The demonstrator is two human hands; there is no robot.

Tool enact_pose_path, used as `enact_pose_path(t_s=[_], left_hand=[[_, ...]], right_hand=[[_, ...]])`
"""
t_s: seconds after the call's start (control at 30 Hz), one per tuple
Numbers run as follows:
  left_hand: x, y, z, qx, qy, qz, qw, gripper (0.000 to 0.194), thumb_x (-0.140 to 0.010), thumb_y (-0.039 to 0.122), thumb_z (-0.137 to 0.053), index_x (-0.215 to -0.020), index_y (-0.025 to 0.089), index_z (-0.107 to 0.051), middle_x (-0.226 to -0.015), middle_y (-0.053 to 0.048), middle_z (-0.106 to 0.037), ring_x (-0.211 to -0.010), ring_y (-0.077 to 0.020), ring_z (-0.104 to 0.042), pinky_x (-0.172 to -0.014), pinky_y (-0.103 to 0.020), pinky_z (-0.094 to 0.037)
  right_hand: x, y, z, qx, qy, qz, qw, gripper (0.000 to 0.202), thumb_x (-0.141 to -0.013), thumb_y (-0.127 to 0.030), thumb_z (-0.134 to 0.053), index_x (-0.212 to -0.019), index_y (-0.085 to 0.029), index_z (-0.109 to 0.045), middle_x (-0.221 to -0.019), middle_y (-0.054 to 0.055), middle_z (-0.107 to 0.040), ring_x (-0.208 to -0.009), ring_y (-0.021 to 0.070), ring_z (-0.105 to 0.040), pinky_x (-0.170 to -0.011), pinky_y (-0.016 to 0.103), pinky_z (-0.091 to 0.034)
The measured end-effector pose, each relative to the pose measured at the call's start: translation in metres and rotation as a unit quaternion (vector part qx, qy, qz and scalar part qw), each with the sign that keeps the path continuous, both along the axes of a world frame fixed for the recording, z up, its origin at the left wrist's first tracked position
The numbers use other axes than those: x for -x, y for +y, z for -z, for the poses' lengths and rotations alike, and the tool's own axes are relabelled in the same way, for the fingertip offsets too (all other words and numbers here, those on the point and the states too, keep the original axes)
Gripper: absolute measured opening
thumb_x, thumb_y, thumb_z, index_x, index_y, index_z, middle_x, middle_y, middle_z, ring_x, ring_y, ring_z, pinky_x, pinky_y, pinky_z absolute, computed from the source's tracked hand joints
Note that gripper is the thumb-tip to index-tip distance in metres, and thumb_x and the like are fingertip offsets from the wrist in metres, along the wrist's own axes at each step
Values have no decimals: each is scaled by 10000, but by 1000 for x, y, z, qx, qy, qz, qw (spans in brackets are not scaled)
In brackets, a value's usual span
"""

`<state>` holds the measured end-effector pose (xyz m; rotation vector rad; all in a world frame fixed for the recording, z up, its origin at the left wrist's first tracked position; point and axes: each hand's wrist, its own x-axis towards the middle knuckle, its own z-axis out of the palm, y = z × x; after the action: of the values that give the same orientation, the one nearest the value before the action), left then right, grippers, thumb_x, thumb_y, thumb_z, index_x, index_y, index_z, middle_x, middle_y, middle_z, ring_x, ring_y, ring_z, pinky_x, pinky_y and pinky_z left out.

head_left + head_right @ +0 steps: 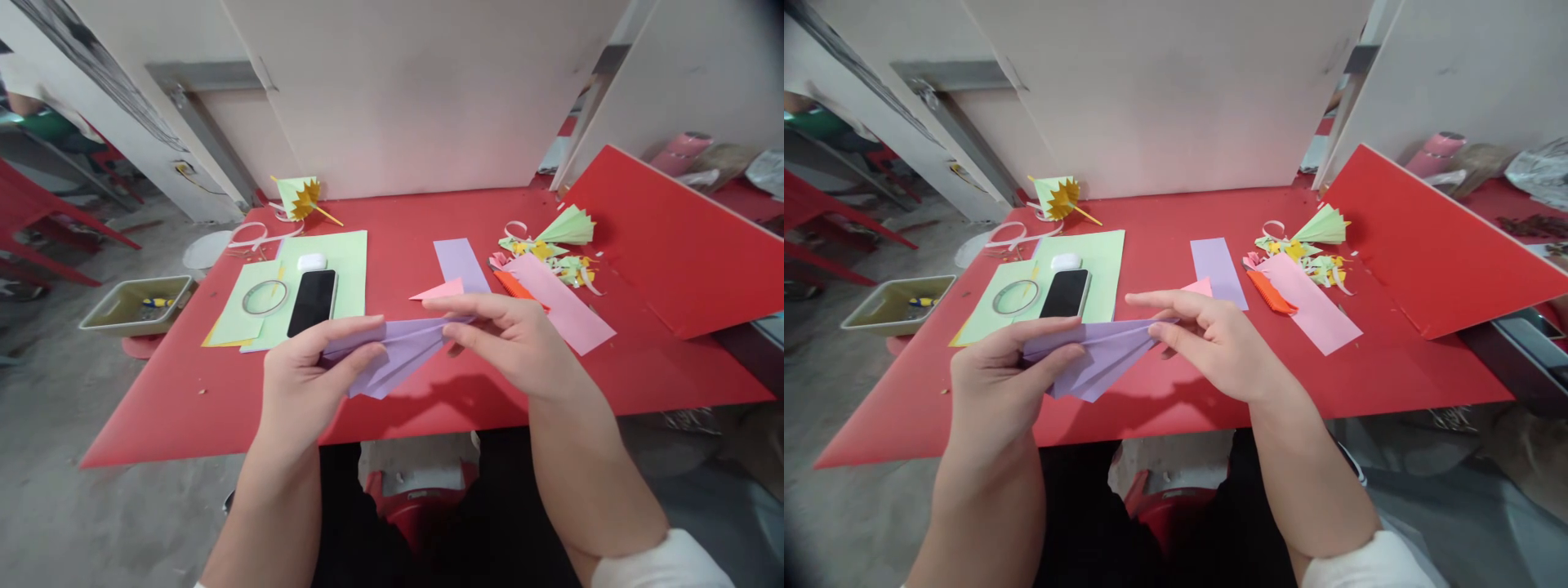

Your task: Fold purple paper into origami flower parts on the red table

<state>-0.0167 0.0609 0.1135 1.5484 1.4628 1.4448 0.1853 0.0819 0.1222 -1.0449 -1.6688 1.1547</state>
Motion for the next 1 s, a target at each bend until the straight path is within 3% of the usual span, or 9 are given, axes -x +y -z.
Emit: enact_pose_path(t_s=[0.17,0.3,0.5,0.63,0.77,1.0], left_hand=[[-3,-2,-3,16,-17,-13,1000,186,-626,166,-736,-803,222,-723,-721,10,-705,-665,-148,-654,-547,-212,-544],[-3,-2,-2,26,-32,-19,999,191,-610,165,-749,-781,245,-726,-700,27,-699,-670,-140,-651,-544,-193,-531],[3,0,4,-3,-40,-11,999,203,-598,195,-765,-790,250,-734,-671,20,-689,-635,-162,-651,-483,-206,-524],[2,-4,2,-14,8,-9,1000,193,-626,212,-753,-811,261,-730,-690,24,-694,-619,-165,-648,-504,-234,-541],[-2,-8,-1,-32,54,-1,998,192,-653,191,-735,-830,265,-724,-732,26,-701,-661,-151,-653,-619,-247,-555],[-4,-5,0,10,-5,50,999,712,-586,213,-784,-1244,298,-526,-771,12,-679,-599,-144,-623,-510,-219,-519]], right_hand=[[-5,1,-2,8,13,-42,999,346,-859,-254,-489,-1194,-285,-570,-1080,26,-656,-824,144,-638,-716,292,-555],[-10,2,-2,7,22,-61,998,361,-876,-267,-465,-1230,-304,-523,-1081,20,-658,-902,161,-636,-765,308,-542],[-16,2,-5,-1,26,42,999,429,-836,-372,-532,-1254,-291,-476,-888,35,-693,-839,184,-663,-709,308,-537],[-7,-1,-6,-5,-6,40,999,482,-700,-366,-697,-1157,-292,-562,-862,20,-686,-819,191,-657,-698,302,-532],[3,-4,-3,-12,-39,13,999,197,-718,-329,-681,-899,-252,-686,-837,7,-694,-775,176,-650,-689,287,-525],[6,-4,-1,-21,-79,33,996,100,-741,-309,-652,-794,-238,-699,-744,-1,-695,-698,165,-636,-636,272,-507]])
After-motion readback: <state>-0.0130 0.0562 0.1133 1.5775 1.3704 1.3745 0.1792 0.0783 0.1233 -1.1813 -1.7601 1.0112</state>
